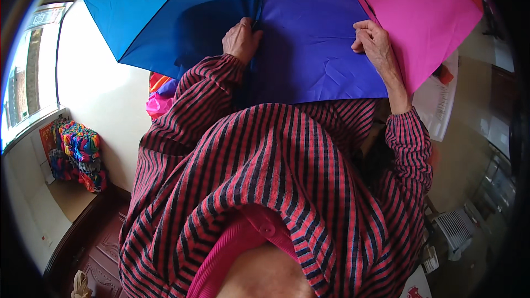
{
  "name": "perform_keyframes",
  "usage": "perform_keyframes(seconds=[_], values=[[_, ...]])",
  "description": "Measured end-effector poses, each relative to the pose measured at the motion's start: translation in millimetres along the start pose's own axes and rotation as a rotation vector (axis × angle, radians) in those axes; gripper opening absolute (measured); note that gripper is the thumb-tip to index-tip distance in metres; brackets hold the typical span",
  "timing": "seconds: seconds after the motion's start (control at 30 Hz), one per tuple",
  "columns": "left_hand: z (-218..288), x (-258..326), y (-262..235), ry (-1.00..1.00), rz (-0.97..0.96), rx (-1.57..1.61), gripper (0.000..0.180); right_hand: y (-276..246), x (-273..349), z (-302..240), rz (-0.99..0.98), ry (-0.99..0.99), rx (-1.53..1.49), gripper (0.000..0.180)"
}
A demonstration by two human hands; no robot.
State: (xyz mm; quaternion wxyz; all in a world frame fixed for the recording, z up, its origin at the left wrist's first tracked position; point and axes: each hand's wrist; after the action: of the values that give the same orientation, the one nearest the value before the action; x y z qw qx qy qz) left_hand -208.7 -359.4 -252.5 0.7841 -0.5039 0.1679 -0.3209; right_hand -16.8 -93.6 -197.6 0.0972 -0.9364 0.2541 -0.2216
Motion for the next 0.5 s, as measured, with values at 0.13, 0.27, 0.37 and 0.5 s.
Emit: perform_keyframes(seconds=[0.13, 0.27, 0.37, 0.5], values=[[5.0, -12.0, -3.1, -0.084, -0.07, -0.03, 0.04, -1.0, 1.2, -6.9, -0.01, 0.006, 0.056, 0.021], [4.6, -16.2, 9.5, 0.079, -0.014, -0.13, 0.035, -14.5, -3.3, -28.0, -0.09, 0.067, 0.117, 0.024], [5.0, -13.3, 14.9, 0.088, -0.014, -0.157, 0.032, -35.4, -8.0, -69.9, 0.182, -0.329, 0.327, 0.025], [16.3, -13.6, 14.2, 0.066, 0.021, -0.17, 0.03, -22.5, -3.3, -118.2, 0.599, -0.661, 0.096, 0.019]])
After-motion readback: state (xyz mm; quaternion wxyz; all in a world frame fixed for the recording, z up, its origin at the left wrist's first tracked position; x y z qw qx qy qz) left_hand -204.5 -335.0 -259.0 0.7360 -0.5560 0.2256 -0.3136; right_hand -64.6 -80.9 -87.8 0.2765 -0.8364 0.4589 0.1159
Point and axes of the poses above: each hand's wrist, its own x-axis away from the middle knuckle, its own y-axis out of the palm, z = x × y, and after that the axes turned 7 degrees about y, right-handed
